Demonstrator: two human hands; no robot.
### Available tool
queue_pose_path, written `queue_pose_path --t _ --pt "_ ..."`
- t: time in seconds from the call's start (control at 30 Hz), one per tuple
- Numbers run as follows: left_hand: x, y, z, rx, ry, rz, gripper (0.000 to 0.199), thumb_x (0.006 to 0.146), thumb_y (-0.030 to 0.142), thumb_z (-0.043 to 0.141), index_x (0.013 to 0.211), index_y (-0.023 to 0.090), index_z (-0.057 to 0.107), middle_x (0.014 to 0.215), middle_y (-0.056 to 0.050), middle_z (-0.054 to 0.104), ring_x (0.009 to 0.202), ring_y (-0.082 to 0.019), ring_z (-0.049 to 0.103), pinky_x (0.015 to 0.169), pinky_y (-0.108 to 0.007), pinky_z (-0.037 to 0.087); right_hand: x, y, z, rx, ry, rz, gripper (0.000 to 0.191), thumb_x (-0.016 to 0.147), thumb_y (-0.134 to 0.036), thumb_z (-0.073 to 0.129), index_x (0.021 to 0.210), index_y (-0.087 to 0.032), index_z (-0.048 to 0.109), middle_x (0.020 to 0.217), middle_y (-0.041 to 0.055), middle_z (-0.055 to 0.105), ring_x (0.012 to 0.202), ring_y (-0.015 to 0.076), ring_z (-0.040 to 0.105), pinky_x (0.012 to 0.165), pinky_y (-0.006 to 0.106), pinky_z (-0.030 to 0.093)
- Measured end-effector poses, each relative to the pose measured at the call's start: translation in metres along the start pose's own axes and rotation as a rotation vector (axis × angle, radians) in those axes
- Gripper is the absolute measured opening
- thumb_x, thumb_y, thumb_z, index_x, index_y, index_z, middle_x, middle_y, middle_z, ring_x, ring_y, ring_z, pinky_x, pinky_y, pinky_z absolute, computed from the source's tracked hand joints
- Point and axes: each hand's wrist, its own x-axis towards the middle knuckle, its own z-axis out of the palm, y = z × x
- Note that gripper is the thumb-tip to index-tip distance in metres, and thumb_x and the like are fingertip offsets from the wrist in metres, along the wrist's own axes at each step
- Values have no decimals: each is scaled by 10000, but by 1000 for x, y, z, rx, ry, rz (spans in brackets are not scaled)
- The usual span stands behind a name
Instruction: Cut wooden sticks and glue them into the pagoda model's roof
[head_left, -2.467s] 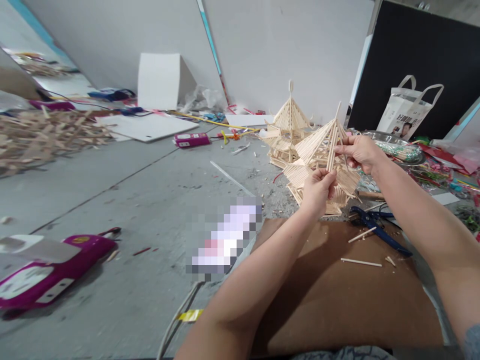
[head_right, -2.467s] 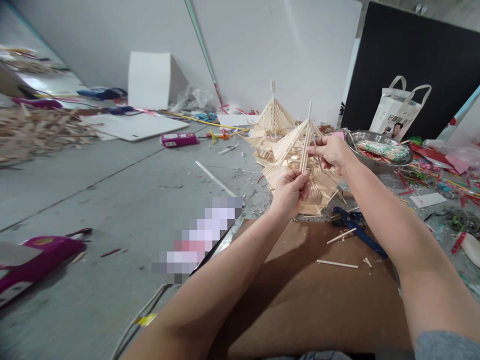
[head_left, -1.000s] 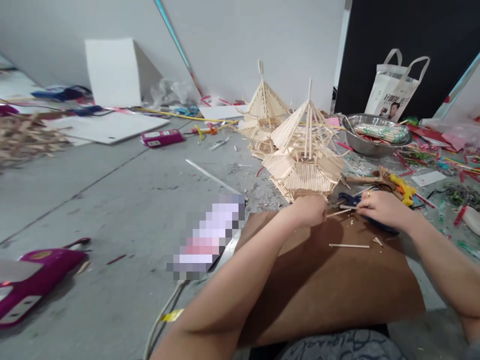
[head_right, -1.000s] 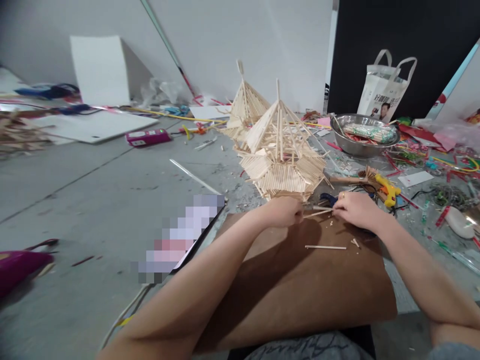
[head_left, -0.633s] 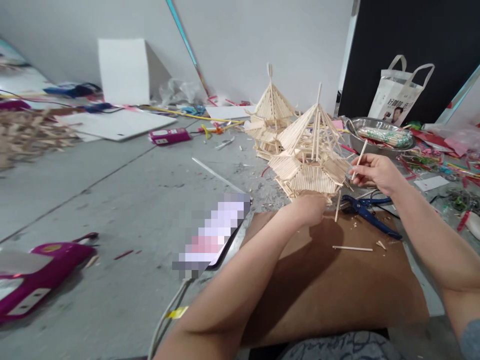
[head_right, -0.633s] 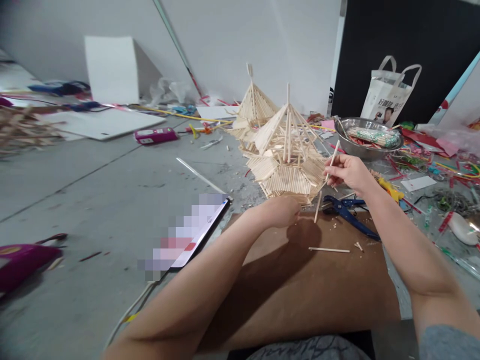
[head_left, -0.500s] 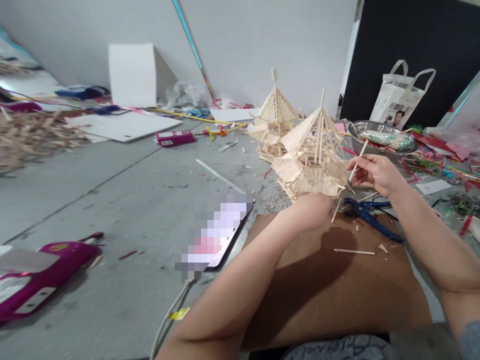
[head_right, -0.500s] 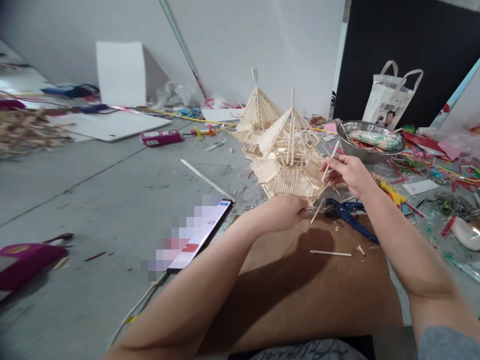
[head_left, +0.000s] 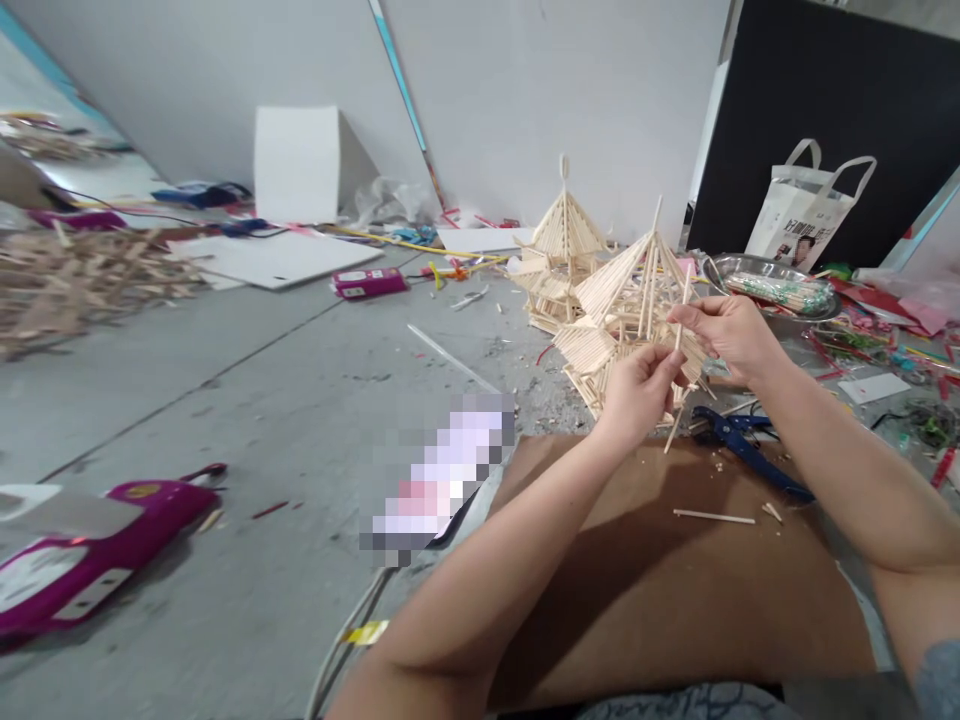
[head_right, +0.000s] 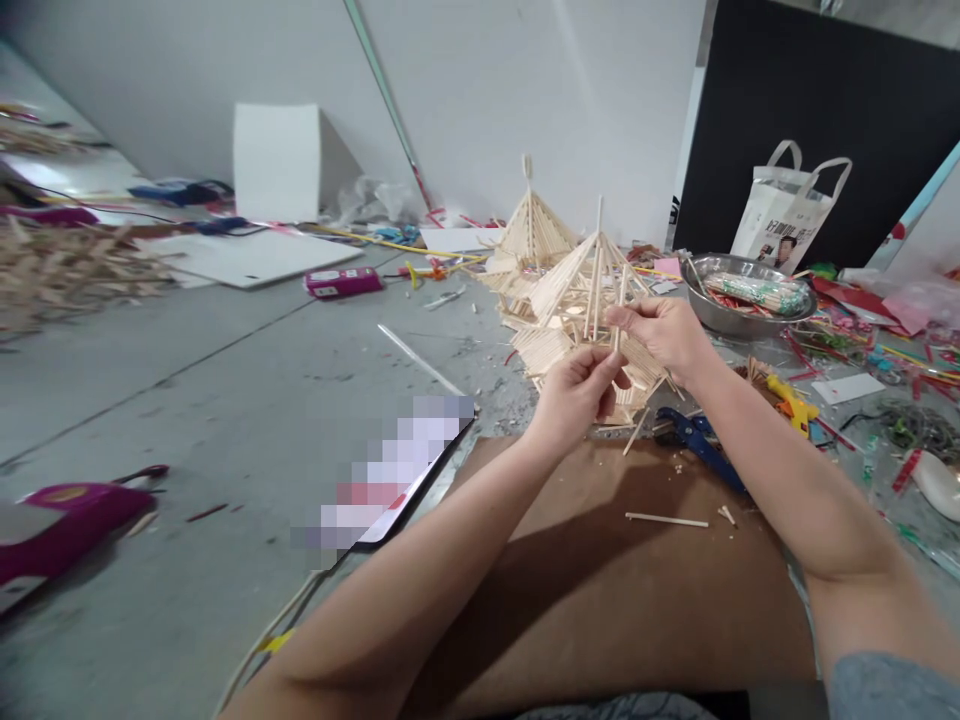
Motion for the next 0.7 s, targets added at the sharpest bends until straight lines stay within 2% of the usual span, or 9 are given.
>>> queue_pose_path --t 0.13,0.2,0.4,0.57,0.7 --pt "5 -7 0 -162 57 -42 246 742 376 535 658 158 460 531 58 511 292 -16 357 285 -151 222 15 3 0 -293 172 -231 331 648 -447 641 743 -131 633 668 11 581 611 106 500 609 272 398" --pt "8 -11 -1 -211 81 -64 266 718 395 564 658 155 465 522 61 514 283 -13 351 279 -149 218 22 4 -1 -405 240 -280 302 684 -423 612 770 -134 627 737 32 608 675 122 529 666 287 409" --pt "13 -18 -3 -258 109 -99 287 691 404 598 638 151 471 503 60 513 280 -12 345 275 -148 236 32 5 0 -417 180 -213 269 691 -388 598 793 -139 619 678 31 600 662 133 546 600 270 428" --pt "16 -20 -6 -251 121 -63 274 700 383 597 635 149 469 501 54 507 281 -20 351 265 -153 244 40 12 1 -295 127 -127 266 662 -377 625 786 -143 599 623 9 572 503 87 489 461 230 390" --pt "16 -20 -7 -201 143 -38 270 721 381 575 638 150 462 488 60 493 281 -17 348 274 -150 247 42 14 3 -268 100 -98 271 664 -371 626 813 -148 587 661 11 573 456 71 453 427 231 376"
